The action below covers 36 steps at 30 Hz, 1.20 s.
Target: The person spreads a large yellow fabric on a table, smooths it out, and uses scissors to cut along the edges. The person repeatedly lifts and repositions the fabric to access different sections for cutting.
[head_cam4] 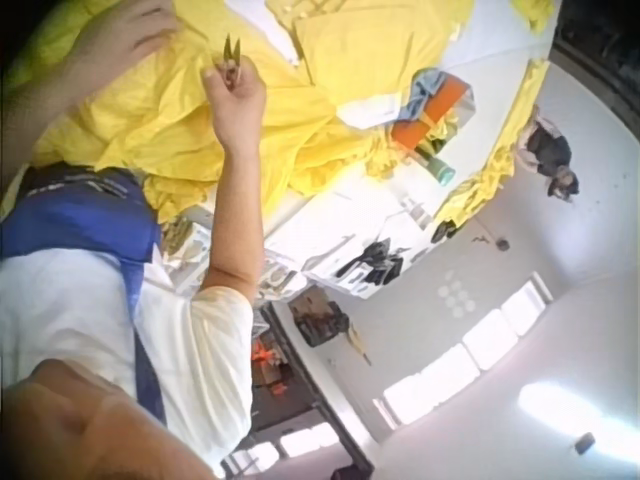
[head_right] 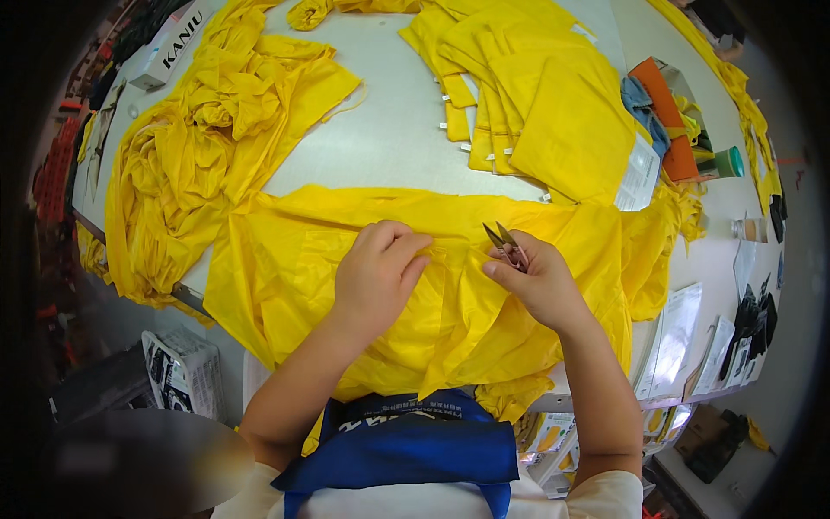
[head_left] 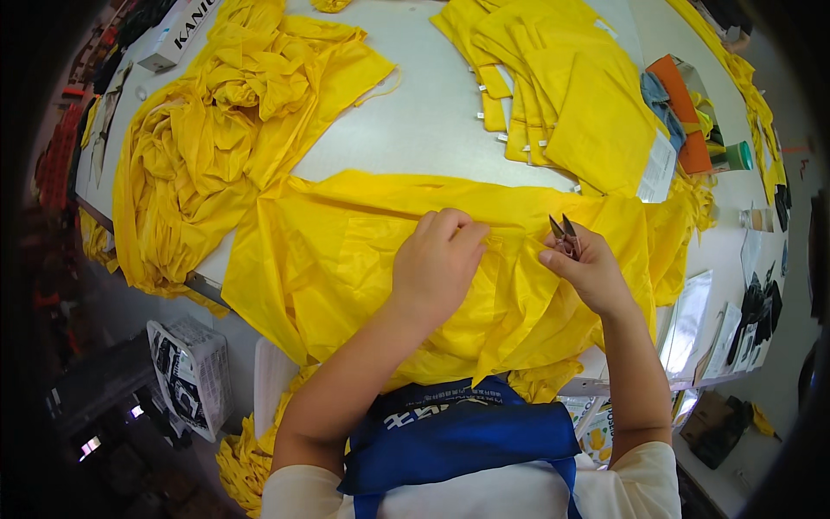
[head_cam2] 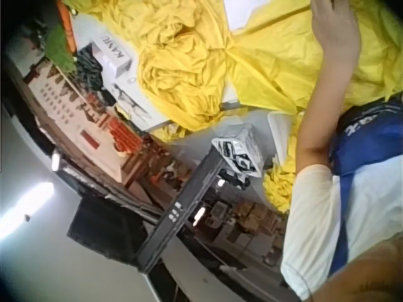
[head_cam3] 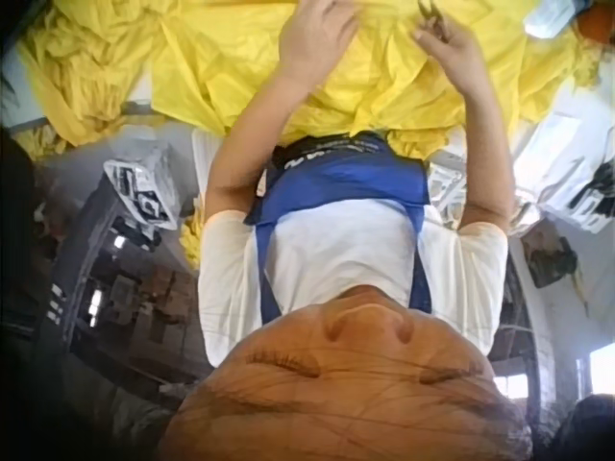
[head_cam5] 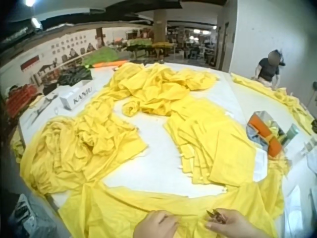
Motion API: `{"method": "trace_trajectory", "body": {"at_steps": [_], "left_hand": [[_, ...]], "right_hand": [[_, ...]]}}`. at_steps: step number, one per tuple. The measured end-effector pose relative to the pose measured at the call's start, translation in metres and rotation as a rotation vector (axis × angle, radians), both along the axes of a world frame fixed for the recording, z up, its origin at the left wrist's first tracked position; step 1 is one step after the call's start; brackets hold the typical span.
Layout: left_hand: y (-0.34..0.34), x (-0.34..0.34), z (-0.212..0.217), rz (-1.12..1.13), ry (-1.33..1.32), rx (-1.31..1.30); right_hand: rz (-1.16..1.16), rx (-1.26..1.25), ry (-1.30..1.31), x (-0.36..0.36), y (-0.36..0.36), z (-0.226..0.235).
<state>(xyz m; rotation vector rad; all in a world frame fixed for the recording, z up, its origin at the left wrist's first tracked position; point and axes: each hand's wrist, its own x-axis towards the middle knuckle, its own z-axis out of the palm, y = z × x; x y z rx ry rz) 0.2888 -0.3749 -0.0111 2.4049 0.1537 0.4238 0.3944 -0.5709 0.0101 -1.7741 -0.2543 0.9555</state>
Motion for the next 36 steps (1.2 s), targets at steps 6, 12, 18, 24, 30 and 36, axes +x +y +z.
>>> {"method": "trace_trajectory", "body": {"at_steps": [6, 12, 18, 24, 30, 36], "left_hand": [[0.008, 0.008, -0.007, -0.066, 0.036, -0.022], [0.006, 0.004, -0.011, -0.067, 0.109, -0.052], [0.004, 0.005, -0.001, -0.075, 0.097, -0.129], [0.006, 0.008, -0.001, -0.057, 0.111, -0.183], [0.005, 0.016, -0.004, -0.024, 0.024, -0.115], [-0.001, 0.037, -0.006, -0.087, 0.009, -0.038]], "right_hand": [[0.11, -0.161, -0.28, 0.003, 0.0, -0.003], [0.288, -0.172, -1.069, 0.013, 0.024, 0.023], [0.53, -0.108, -1.265, 0.028, 0.039, 0.023], [0.381, -0.067, -1.104, 0.029, 0.039, 0.01], [-0.046, -0.061, -0.334, 0.022, 0.031, -0.015], [-0.153, 0.11, -0.027, 0.018, 0.025, -0.02]]}}
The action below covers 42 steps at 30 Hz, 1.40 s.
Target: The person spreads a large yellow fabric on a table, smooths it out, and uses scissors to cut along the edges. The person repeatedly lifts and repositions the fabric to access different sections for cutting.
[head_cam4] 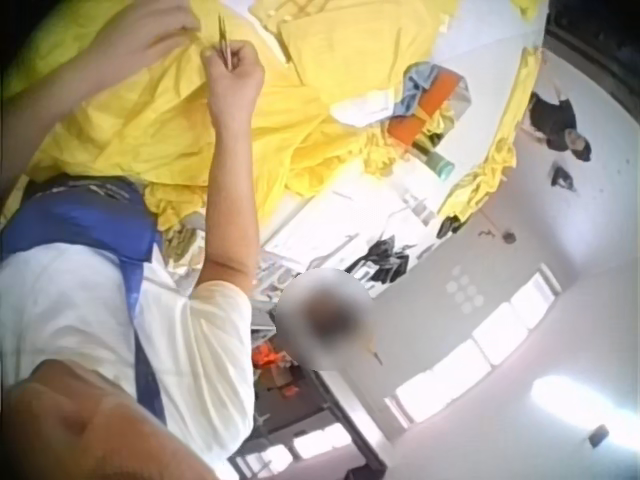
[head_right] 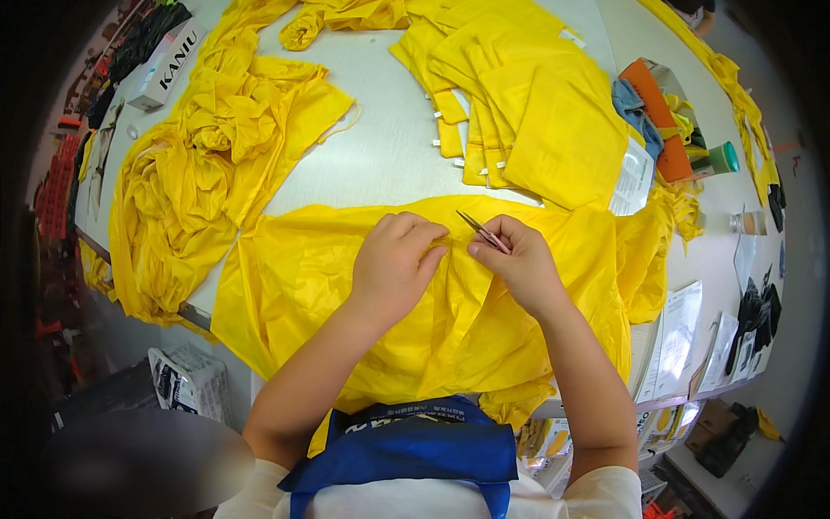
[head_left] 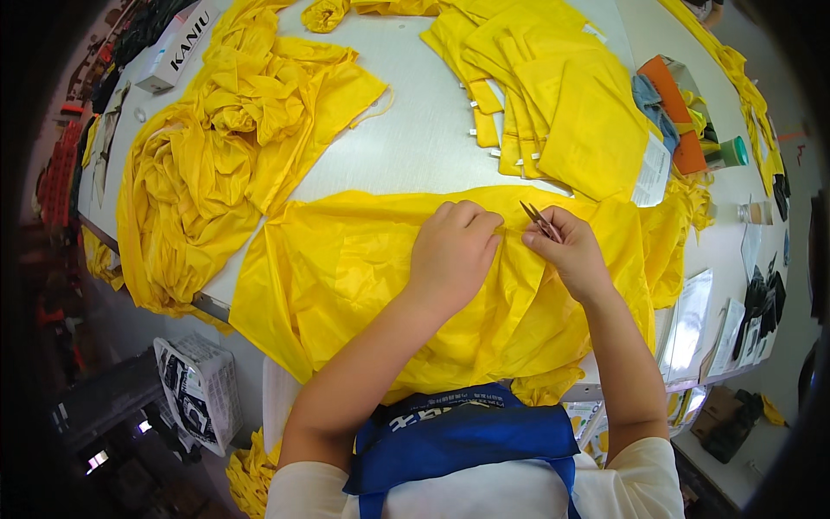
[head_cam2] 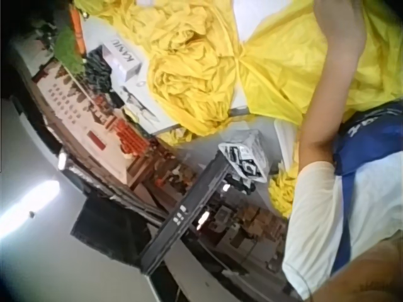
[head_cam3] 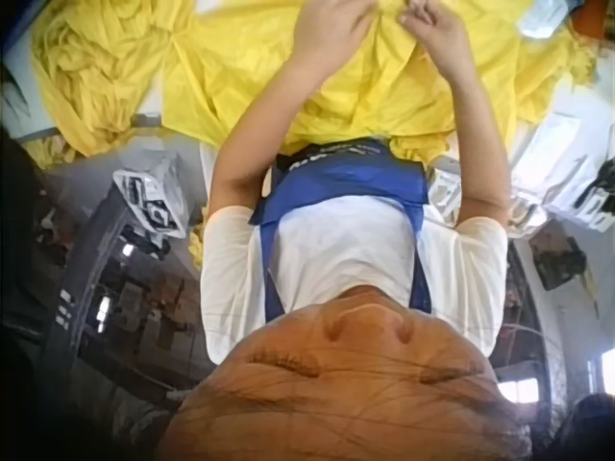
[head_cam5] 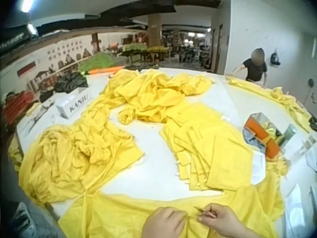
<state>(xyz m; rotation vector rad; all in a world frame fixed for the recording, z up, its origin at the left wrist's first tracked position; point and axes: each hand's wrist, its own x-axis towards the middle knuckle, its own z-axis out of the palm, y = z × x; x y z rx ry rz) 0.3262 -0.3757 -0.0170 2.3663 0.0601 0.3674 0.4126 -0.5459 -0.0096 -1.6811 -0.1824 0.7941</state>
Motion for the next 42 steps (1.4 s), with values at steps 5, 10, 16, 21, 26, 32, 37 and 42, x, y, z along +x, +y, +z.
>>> {"method": "trace_trajectory", "body": {"at_steps": [5, 10, 16, 21, 26, 32, 37, 42], "left_hand": [[-0.001, 0.006, -0.006, 0.002, 0.038, 0.001], [0.0, 0.004, -0.009, 0.0, 0.052, 0.004], [-0.004, 0.006, -0.005, 0.004, 0.083, 0.005], [-0.004, 0.008, -0.006, -0.005, 0.094, 0.022], [-0.003, 0.009, -0.007, 0.032, 0.094, -0.009], [-0.001, -0.012, 0.017, 0.15, 0.076, 0.138], [0.003, -0.025, 0.01, 0.122, 0.192, 0.191], [0.011, -0.03, 0.002, 0.153, 0.203, 0.015]], "right_hand": [[0.097, -0.102, -0.197, 0.003, -0.004, 0.006], [0.432, -0.317, -0.696, 0.036, 0.002, 0.038], [0.748, -0.306, -0.938, 0.062, 0.02, 0.051], [0.801, -0.307, -0.898, 0.068, 0.028, 0.048], [0.836, -0.329, -0.931, 0.068, 0.028, 0.046], [0.506, -0.215, -0.731, 0.063, 0.02, 0.041], [0.636, -0.132, -0.951, 0.053, 0.029, 0.039], [0.678, -0.136, -1.015, 0.047, 0.025, 0.028]]}}
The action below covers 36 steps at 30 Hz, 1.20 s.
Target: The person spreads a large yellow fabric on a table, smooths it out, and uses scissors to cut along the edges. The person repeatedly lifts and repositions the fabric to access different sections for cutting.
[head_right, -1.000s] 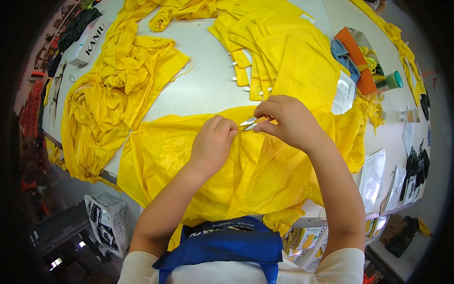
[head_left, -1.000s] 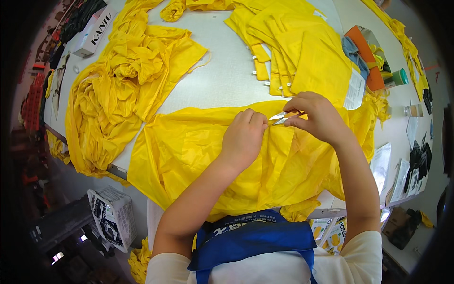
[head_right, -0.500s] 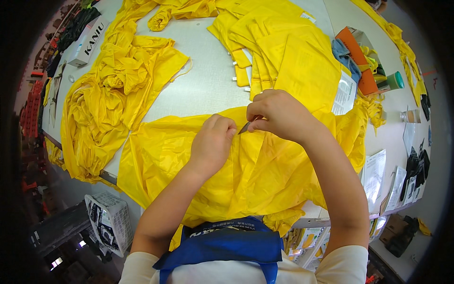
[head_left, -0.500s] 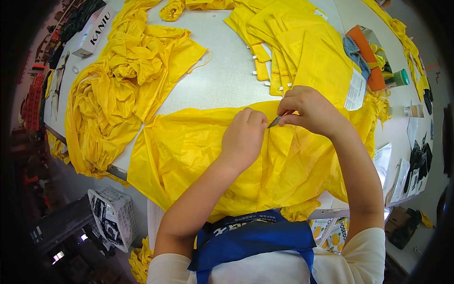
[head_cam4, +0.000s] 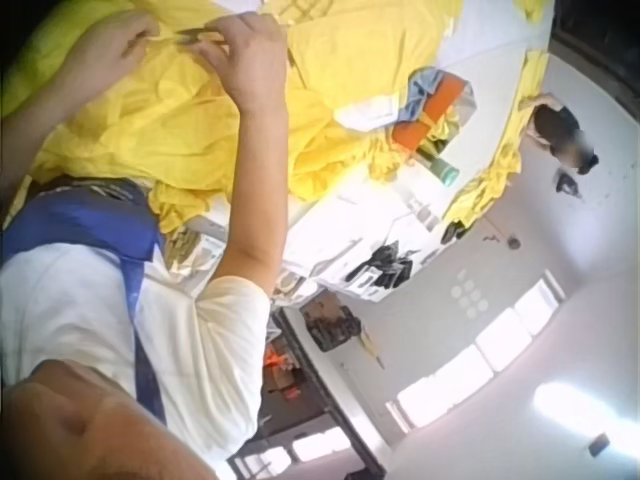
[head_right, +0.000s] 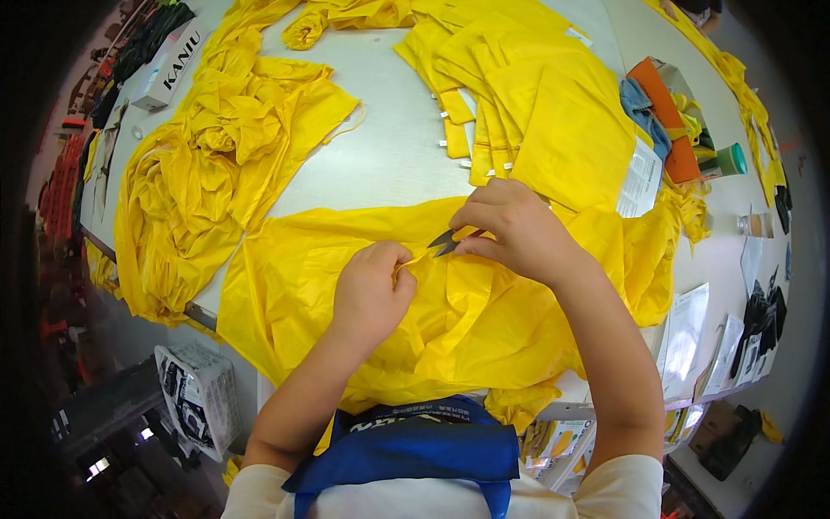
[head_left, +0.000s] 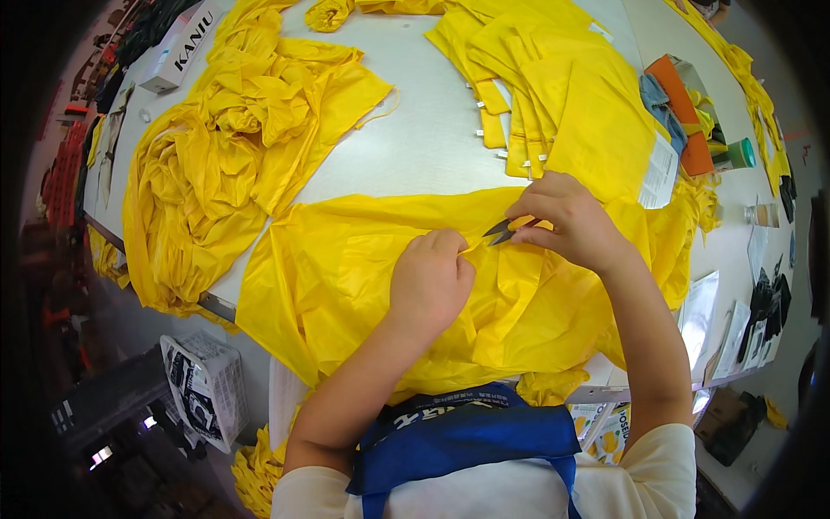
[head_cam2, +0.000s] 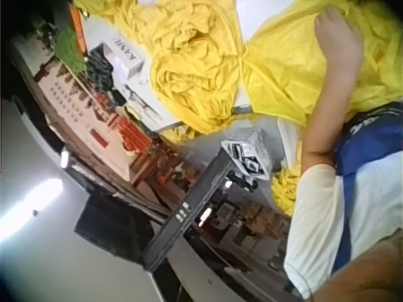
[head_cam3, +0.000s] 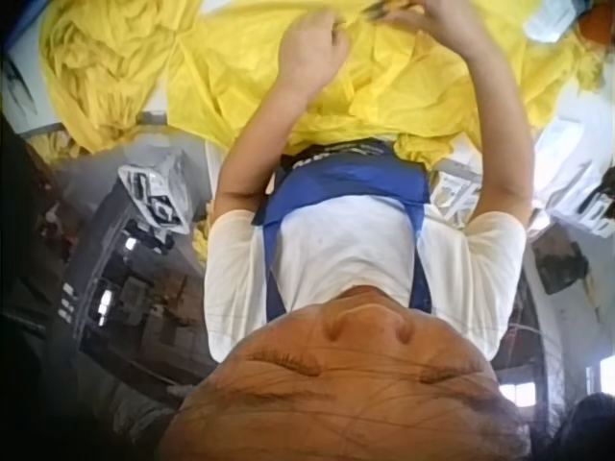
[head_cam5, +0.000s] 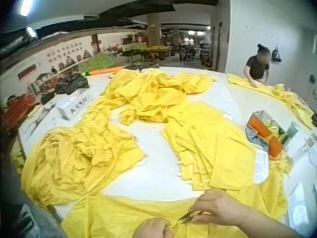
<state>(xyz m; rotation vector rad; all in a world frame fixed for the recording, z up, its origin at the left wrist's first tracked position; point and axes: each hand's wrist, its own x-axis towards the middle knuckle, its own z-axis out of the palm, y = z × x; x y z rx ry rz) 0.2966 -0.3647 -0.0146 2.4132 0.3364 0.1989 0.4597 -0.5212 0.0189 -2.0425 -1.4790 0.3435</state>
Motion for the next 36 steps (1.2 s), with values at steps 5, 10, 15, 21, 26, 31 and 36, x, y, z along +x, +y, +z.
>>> {"method": "trace_trajectory", "body": {"at_steps": [5, 10, 15, 21, 26, 31, 36], "left_hand": [[0.006, 0.002, 0.004, 0.099, 0.101, -0.282], [0.006, 0.001, 0.003, 0.125, 0.092, -0.377], [0.006, 0.001, 0.003, 0.125, 0.093, -0.394], [0.006, 0.002, 0.008, 0.117, 0.109, -0.387], [0.007, -0.002, 0.002, 0.073, 0.064, -0.381], [0.003, -0.021, 0.018, -0.136, -0.231, -0.175], [-0.011, -0.07, 0.045, -0.078, 0.124, -0.457]], "right_hand": [[0.001, 0.068, -0.001, -0.005, -0.007, -0.006], [-0.019, 0.118, -0.022, -0.013, -0.007, -0.009], [-0.033, 0.144, -0.071, -0.02, -0.005, -0.011], [-0.068, 0.178, -0.087, -0.026, -0.006, -0.016], [-0.376, 0.279, 0.299, -0.041, -0.027, -0.019], [-0.555, 0.252, 0.43, -0.065, -0.063, -0.018], [-0.377, 0.054, 0.456, -0.096, -0.065, 0.013]]}}
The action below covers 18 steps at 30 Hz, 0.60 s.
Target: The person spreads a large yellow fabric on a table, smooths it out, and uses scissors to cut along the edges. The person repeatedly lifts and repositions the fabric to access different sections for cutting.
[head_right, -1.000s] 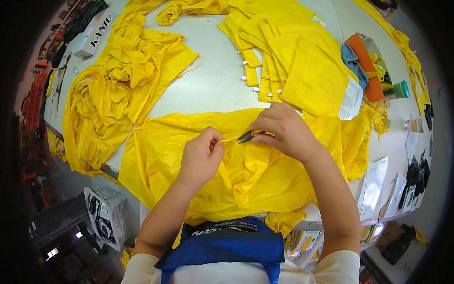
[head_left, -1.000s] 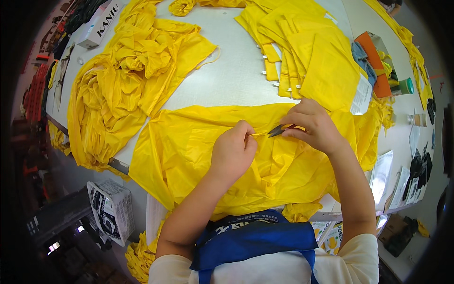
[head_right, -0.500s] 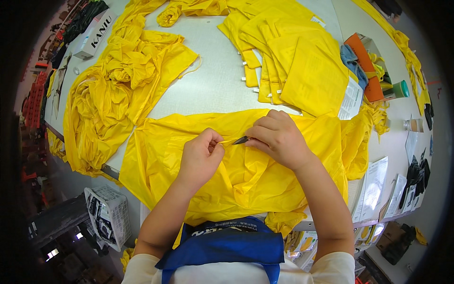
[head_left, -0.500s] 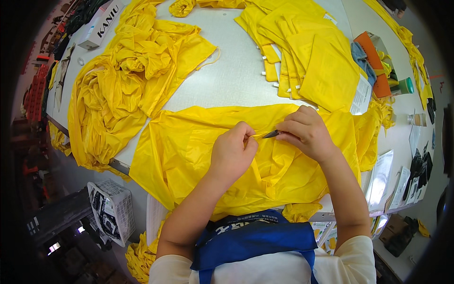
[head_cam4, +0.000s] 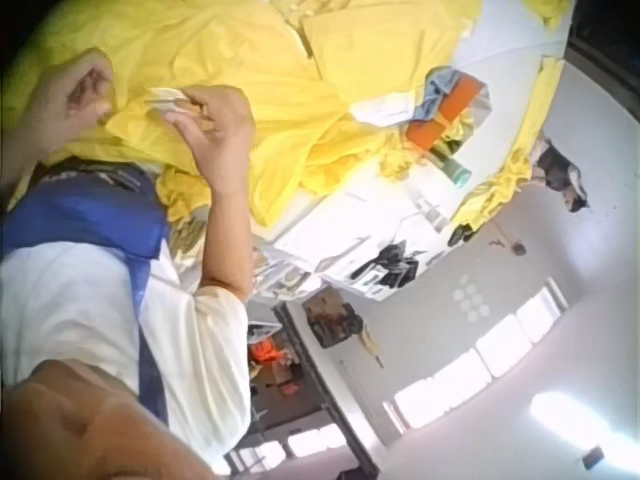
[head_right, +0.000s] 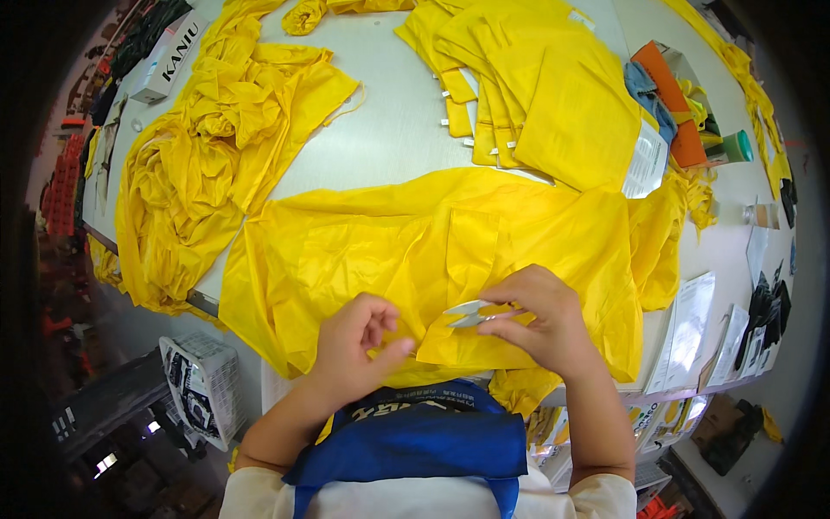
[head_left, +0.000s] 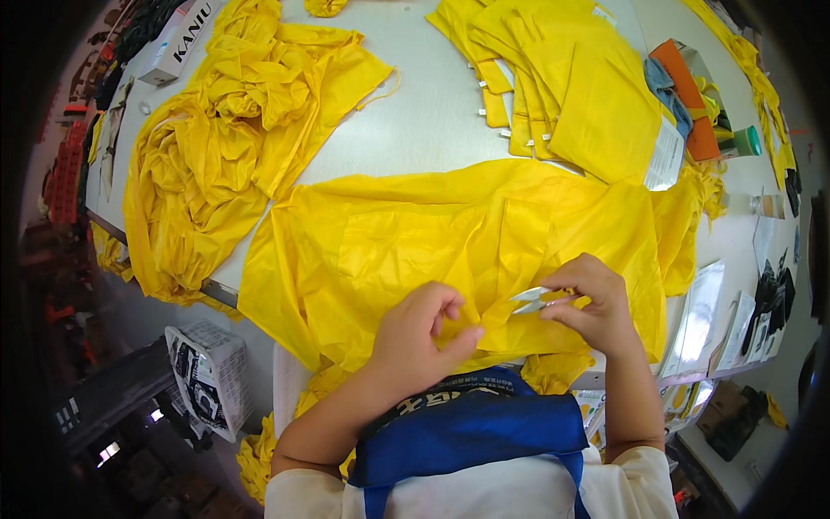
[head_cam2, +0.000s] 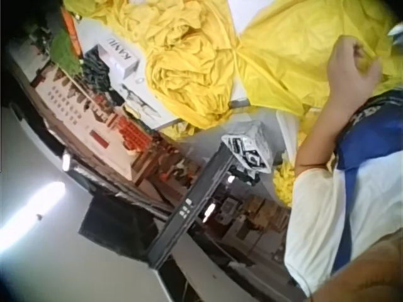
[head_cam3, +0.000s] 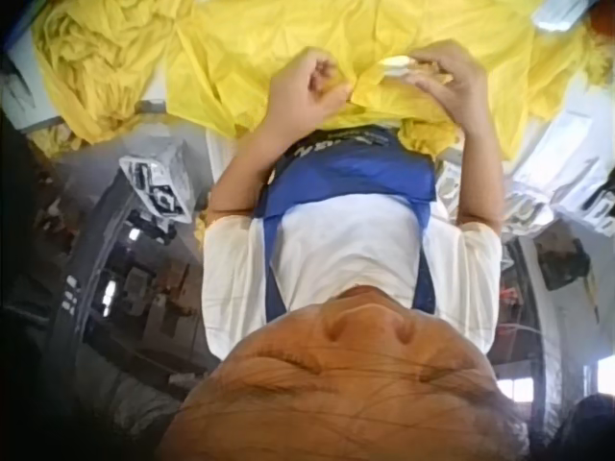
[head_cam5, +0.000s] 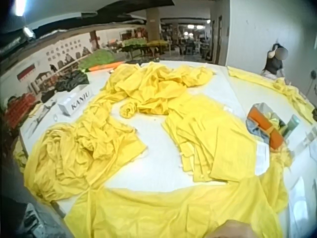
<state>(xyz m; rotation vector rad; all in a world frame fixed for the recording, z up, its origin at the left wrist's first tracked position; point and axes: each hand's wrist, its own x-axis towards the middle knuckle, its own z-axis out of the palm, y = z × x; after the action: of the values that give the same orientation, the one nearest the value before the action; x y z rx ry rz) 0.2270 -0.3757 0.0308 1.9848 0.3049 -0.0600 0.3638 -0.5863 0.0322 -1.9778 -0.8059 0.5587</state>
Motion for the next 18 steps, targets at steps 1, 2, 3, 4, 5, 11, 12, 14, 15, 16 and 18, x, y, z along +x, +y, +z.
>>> {"method": "trace_trajectory", "body": {"at_steps": [1, 2, 3, 4, 5, 11, 12, 14, 15, 16, 18], "left_hand": [[-0.004, -0.009, 0.001, -0.019, 0.066, -0.01], [-0.007, -0.016, 0.001, -0.035, 0.127, -0.02], [-0.011, -0.019, 0.0, -0.026, 0.157, -0.042], [-0.017, -0.021, -0.004, -0.017, 0.189, -0.065], [-0.025, -0.023, -0.009, -0.005, 0.218, -0.089], [-0.045, -0.02, -0.024, 0.098, 0.007, -0.186], [-0.046, -0.02, -0.023, 0.103, -0.044, -0.185], [-0.047, -0.02, -0.019, 0.104, -0.046, -0.222], [-0.048, -0.02, -0.018, 0.104, -0.047, -0.241], [-0.048, -0.02, -0.017, 0.093, -0.052, -0.232], [-0.048, -0.02, -0.016, 0.074, -0.061, -0.21]], "right_hand": [[0.019, 0.004, -0.018, -0.003, 0.003, 0.003], [0.04, 0.006, -0.04, -0.004, 0.005, 0.005], [0.062, 0.008, -0.062, -0.005, 0.006, 0.007], [0.065, 0.01, -0.054, -0.006, 0.007, 0.008], [0.071, 0.011, -0.048, -0.007, 0.008, 0.01], [0.16, 0.012, -0.041, -0.009, 0.009, 0.022], [0.191, 0.014, -0.045, -0.007, 0.008, 0.025], [0.265, 0.024, -0.055, -0.003, 0.01, 0.029], [0.301, 0.028, -0.06, -0.001, 0.011, 0.031], [0.323, 0.026, -0.055, 0.0, 0.011, 0.031], [0.368, 0.025, -0.043, 0.002, 0.012, 0.031]]}}
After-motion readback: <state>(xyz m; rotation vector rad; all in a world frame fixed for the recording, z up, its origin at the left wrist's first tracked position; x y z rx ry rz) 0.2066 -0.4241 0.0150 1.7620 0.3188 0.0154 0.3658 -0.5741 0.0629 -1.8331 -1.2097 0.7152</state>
